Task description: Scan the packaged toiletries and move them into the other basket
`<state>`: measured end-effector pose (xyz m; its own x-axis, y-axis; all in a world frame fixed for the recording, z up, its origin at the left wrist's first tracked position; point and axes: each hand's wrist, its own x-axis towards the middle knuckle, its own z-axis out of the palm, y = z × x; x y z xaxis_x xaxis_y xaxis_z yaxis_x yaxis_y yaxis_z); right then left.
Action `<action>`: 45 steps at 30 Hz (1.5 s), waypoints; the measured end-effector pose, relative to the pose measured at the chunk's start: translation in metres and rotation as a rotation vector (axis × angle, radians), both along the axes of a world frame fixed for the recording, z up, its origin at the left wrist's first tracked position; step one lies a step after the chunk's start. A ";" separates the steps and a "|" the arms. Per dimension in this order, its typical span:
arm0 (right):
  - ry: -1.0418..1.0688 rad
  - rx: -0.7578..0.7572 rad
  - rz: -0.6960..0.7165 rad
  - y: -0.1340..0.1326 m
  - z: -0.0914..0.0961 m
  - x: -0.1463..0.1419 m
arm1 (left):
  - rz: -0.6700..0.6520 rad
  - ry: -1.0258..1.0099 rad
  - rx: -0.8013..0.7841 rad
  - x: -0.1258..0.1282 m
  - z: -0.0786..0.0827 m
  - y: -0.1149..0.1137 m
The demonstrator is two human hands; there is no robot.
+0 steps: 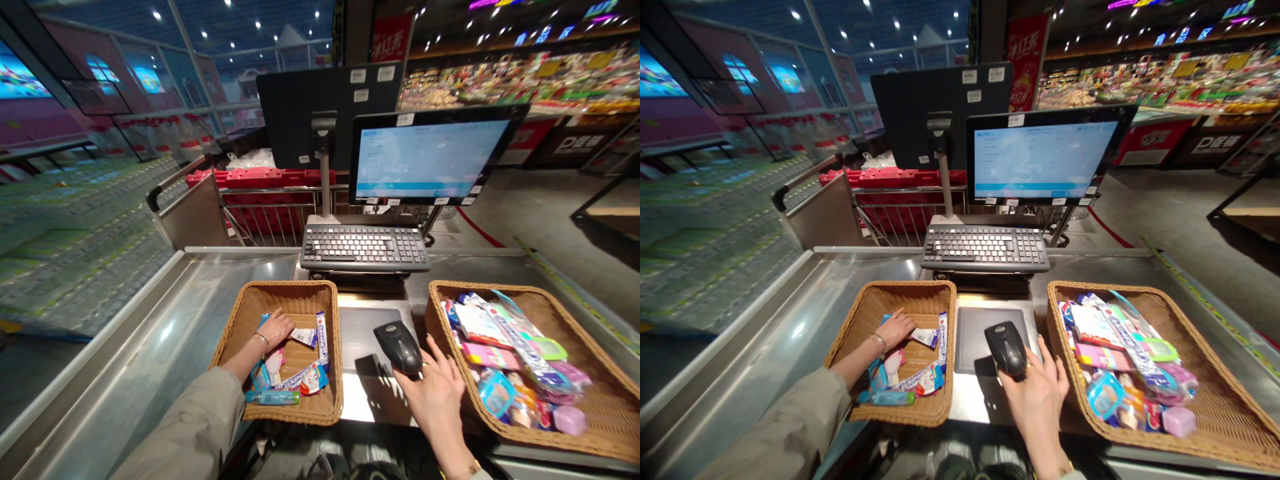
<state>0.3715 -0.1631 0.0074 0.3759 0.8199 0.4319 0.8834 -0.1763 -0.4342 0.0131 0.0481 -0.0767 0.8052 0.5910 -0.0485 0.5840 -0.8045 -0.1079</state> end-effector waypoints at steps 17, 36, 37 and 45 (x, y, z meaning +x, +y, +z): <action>-0.027 0.037 0.020 -0.003 0.006 -0.001 | 0.185 -0.200 0.193 0.030 0.070 -0.026; -0.083 0.124 0.105 -0.006 0.029 0.001 | 0.324 -0.370 0.426 0.079 0.130 -0.063; -0.090 0.131 0.100 -0.007 0.031 0.001 | 0.319 -0.375 0.438 0.082 0.132 -0.064; -0.095 0.137 0.131 -0.008 0.036 0.005 | 0.273 -0.404 0.517 0.102 0.139 -0.066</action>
<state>0.3762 -0.1714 0.0436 0.2218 0.7902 0.5713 0.9332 -0.0020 -0.3595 0.1151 -0.0181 0.0624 0.5209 0.6409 0.5638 0.8323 -0.5282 -0.1684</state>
